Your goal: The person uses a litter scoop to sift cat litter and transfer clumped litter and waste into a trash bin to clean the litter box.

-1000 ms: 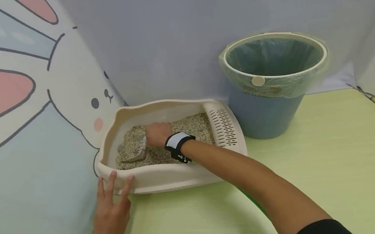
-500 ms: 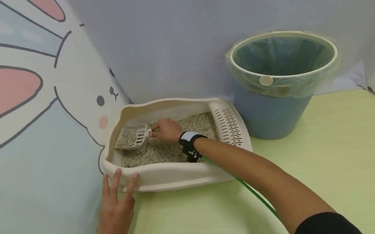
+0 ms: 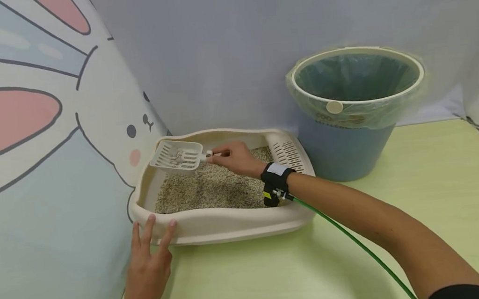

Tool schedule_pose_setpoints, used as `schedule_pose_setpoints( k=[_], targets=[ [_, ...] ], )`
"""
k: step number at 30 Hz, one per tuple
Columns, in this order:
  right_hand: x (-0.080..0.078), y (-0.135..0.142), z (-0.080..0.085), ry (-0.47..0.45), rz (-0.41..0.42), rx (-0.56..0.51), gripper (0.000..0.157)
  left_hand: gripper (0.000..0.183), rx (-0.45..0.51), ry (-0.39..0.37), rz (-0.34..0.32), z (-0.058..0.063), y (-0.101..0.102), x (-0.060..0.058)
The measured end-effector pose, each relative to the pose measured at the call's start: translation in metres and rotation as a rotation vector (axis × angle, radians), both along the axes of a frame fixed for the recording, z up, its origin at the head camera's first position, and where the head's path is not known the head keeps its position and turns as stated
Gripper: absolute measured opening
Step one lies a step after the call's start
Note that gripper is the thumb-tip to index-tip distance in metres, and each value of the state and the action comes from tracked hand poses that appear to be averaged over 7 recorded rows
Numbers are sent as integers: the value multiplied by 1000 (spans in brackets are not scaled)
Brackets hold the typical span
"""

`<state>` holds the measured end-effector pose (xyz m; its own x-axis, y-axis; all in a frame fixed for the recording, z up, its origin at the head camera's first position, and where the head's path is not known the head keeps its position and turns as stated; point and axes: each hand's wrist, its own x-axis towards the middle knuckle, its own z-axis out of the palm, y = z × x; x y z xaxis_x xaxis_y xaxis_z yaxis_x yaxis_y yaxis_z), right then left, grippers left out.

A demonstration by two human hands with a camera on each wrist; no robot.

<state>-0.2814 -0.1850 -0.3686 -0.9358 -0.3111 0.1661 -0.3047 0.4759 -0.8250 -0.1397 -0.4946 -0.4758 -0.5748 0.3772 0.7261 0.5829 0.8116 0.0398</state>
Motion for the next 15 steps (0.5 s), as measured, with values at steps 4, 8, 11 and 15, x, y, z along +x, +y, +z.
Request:
schedule_pose_setpoints(
  k=[4, 8, 11, 15],
  targets=[
    [0, 10, 7, 35, -42, -105, 37, 91, 5, 5, 4, 3, 0, -2],
    [1, 14, 14, 74, -22, -191, 38, 87, 8, 16, 4, 3, 0, -1],
    [2, 14, 20, 94, -14, -243, 42, 85, 0, 16, 2, 2, 0, 0],
    [4, 16, 34, 115, -44, -270, 46, 86, 4, 12, -6, 2, 1, 1]
  ],
)
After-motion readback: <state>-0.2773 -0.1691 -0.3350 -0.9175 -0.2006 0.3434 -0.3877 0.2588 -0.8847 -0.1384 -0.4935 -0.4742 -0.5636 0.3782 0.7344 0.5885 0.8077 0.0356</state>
